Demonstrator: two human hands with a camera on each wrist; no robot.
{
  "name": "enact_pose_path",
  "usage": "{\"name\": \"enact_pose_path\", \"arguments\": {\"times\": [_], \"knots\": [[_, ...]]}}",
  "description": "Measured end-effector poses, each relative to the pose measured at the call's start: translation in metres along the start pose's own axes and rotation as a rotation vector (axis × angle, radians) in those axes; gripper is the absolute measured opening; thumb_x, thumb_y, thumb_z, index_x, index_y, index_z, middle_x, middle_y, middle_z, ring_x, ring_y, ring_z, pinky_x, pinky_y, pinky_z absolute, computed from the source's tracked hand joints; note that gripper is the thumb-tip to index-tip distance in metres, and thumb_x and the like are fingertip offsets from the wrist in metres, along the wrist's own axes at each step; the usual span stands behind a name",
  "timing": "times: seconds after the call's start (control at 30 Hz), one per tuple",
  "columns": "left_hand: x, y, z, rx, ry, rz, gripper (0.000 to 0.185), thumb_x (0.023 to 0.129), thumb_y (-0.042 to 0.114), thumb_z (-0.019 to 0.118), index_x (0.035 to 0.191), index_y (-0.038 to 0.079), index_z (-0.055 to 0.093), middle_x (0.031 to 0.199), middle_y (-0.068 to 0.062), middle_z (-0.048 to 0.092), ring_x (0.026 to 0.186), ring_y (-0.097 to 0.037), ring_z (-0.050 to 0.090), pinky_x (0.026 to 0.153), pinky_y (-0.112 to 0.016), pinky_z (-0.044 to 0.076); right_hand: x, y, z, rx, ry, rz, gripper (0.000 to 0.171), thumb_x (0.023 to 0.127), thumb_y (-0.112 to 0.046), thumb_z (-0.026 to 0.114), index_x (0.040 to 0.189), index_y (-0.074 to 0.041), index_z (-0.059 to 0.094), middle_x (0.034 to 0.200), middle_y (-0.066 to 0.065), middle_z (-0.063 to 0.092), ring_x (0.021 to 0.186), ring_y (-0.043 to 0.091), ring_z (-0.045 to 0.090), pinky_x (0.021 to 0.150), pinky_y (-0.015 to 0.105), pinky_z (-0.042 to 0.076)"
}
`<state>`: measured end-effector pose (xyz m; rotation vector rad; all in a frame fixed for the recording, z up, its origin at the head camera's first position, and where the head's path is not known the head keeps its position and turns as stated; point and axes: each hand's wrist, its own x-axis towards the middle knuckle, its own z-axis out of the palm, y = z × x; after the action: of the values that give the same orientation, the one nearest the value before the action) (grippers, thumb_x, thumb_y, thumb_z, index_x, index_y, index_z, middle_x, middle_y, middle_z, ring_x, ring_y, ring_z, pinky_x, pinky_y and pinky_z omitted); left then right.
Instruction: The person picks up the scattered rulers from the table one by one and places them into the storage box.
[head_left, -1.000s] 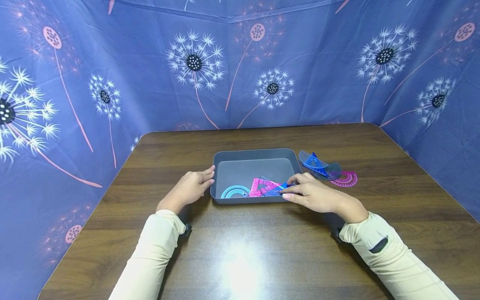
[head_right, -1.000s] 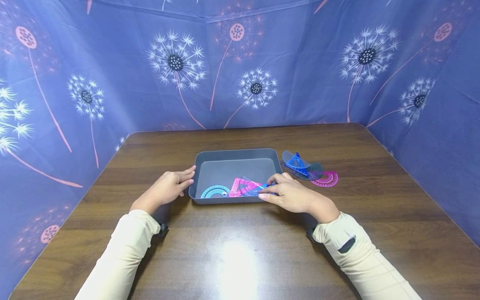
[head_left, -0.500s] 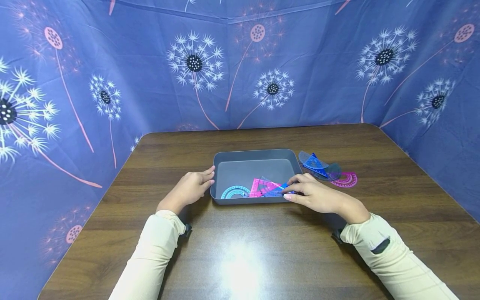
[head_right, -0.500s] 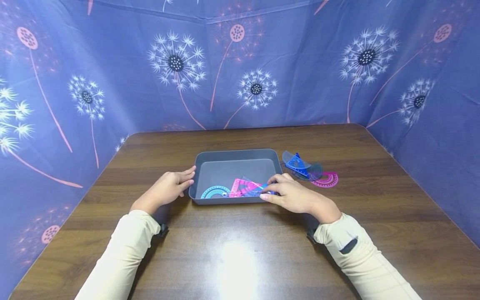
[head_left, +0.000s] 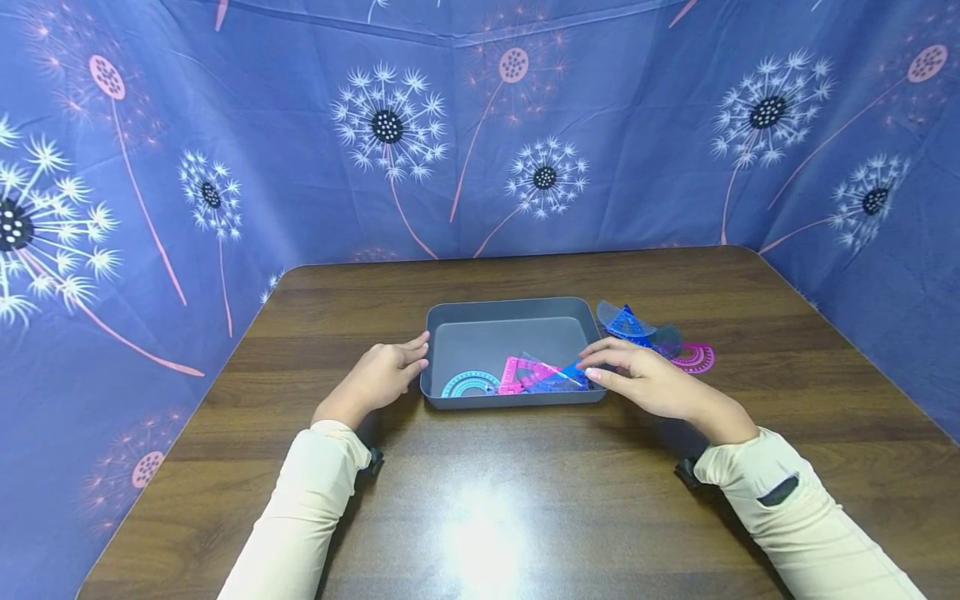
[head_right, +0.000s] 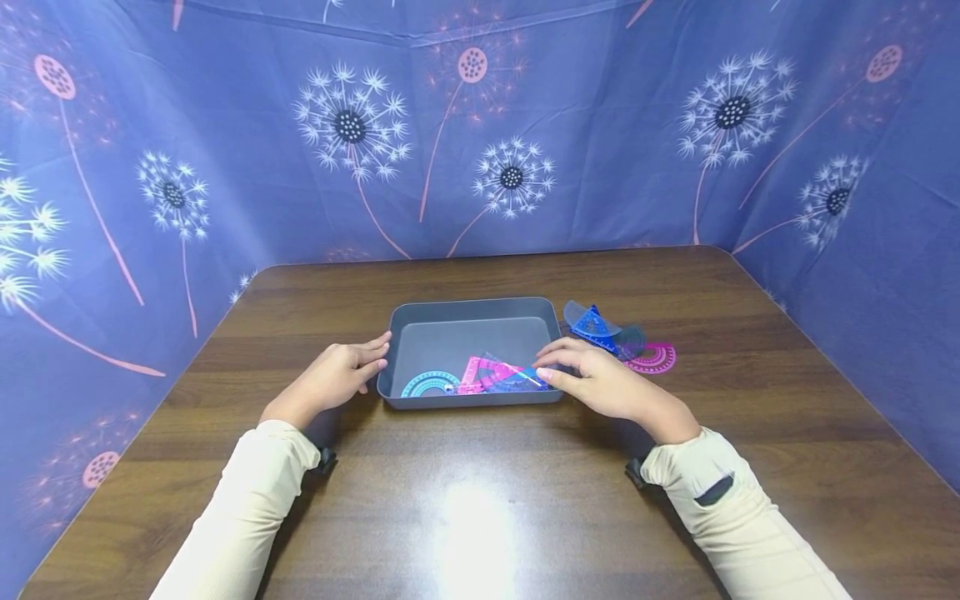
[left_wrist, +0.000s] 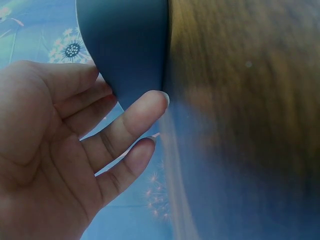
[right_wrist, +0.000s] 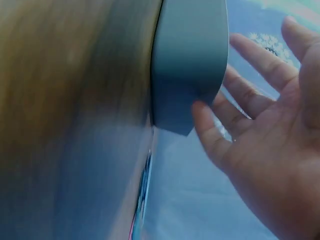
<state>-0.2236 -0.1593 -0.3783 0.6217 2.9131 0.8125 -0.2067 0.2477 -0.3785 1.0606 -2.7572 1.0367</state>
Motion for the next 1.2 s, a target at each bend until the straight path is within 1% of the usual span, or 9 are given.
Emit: {"name": "enact_pose_path", "arguments": {"times": [0.1, 0.3, 0.57, 0.7, 0.8, 0.9, 0.93, 1.07, 1.2], "knots": [[0.000, 0.000, 0.000, -0.007, 0.003, -0.003, 0.041, 0.103, 0.019, 0.056, 0.139, 0.000, 0.054, 0.153, -0.003, 0.041, 0.053, -0.013, 0.063, 0.054, -0.024, 0.050, -0.002, 0.001, -0.004, 0.000, 0.038, 0.017, 0.023, 0.102, -0.017, 0.058, 0.118, -0.009, 0.072, 0.127, 0.009, 0.062, 0.117, 0.023, 0.057, 0.089, 0.034, 0.051], [0.000, 0.000, 0.000, -0.006, 0.007, -0.007, 0.041, 0.103, 0.020, 0.056, 0.139, 0.001, 0.055, 0.153, -0.002, 0.042, 0.053, -0.014, 0.062, 0.054, -0.024, 0.050, -0.005, 0.005, -0.012, -0.036, 0.107, 0.033, 0.021, 0.101, -0.016, 0.060, 0.116, -0.009, 0.073, 0.125, 0.007, 0.065, 0.115, 0.021, 0.058, 0.084, 0.027, 0.050], [0.000, 0.002, 0.000, -0.008, 0.003, -0.006, 0.041, 0.103, 0.019, 0.056, 0.139, 0.001, 0.054, 0.153, -0.003, 0.042, 0.054, -0.012, 0.062, 0.055, -0.024, 0.051, -0.010, 0.019, -0.023, -0.099, 0.213, 0.083, 0.021, 0.098, -0.020, 0.066, 0.114, -0.008, 0.073, 0.121, 0.004, 0.067, 0.110, 0.019, 0.058, 0.082, 0.028, 0.046], [0.000, 0.001, 0.000, -0.008, 0.005, -0.005, 0.041, 0.103, 0.019, 0.056, 0.139, 0.000, 0.054, 0.153, -0.003, 0.042, 0.055, -0.012, 0.063, 0.057, -0.024, 0.051, -0.013, 0.030, -0.030, -0.132, 0.256, 0.137, 0.025, 0.097, -0.023, 0.068, 0.115, -0.007, 0.072, 0.119, 0.006, 0.067, 0.110, 0.023, 0.058, 0.085, 0.031, 0.044], [0.000, 0.001, 0.000, -0.008, 0.004, -0.005, 0.041, 0.103, 0.019, 0.056, 0.139, 0.000, 0.054, 0.153, -0.003, 0.041, 0.055, -0.011, 0.063, 0.058, -0.024, 0.051, -0.017, 0.038, -0.037, -0.147, 0.242, 0.191, 0.030, 0.097, -0.025, 0.067, 0.118, -0.004, 0.070, 0.124, 0.014, 0.064, 0.118, 0.033, 0.056, 0.095, 0.044, 0.043], [0.000, 0.001, 0.000, -0.009, 0.003, -0.007, 0.041, 0.103, 0.019, 0.056, 0.139, 0.000, 0.054, 0.153, -0.003, 0.041, 0.055, -0.011, 0.063, 0.058, -0.024, 0.051, -0.022, 0.046, -0.044, -0.159, 0.179, 0.261, 0.039, 0.099, -0.028, 0.064, 0.125, 0.000, 0.065, 0.135, 0.023, 0.056, 0.128, 0.044, 0.048, 0.102, 0.061, 0.037], [0.000, 0.001, 0.000, -0.010, 0.002, -0.008, 0.041, 0.103, 0.019, 0.056, 0.139, 0.000, 0.054, 0.153, -0.002, 0.041, 0.055, -0.011, 0.063, 0.058, -0.024, 0.051, -0.023, 0.049, -0.046, -0.166, 0.152, 0.282, 0.042, 0.099, -0.030, 0.063, 0.128, 0.001, 0.063, 0.138, 0.026, 0.052, 0.130, 0.046, 0.045, 0.103, 0.063, 0.034], [0.001, 0.000, 0.000, -0.008, 0.006, -0.004, 0.041, 0.103, 0.019, 0.056, 0.139, 0.000, 0.054, 0.153, -0.003, 0.042, 0.054, -0.012, 0.062, 0.058, -0.024, 0.051, -0.027, 0.055, -0.051, -0.188, 0.049, 0.346, 0.053, 0.100, -0.034, 0.061, 0.137, 0.004, 0.055, 0.147, 0.031, 0.041, 0.136, 0.052, 0.034, 0.107, 0.067, 0.028], [0.002, -0.002, 0.001, 0.003, 0.014, 0.008, 0.040, 0.103, 0.019, 0.056, 0.139, 0.000, 0.055, 0.152, -0.004, 0.043, 0.052, -0.011, 0.061, 0.056, -0.024, 0.050, -0.029, 0.059, -0.053, -0.196, -0.019, 0.381, 0.060, 0.100, -0.036, 0.061, 0.140, 0.006, 0.050, 0.151, 0.035, 0.033, 0.137, 0.057, 0.029, 0.106, 0.069, 0.026]]}}
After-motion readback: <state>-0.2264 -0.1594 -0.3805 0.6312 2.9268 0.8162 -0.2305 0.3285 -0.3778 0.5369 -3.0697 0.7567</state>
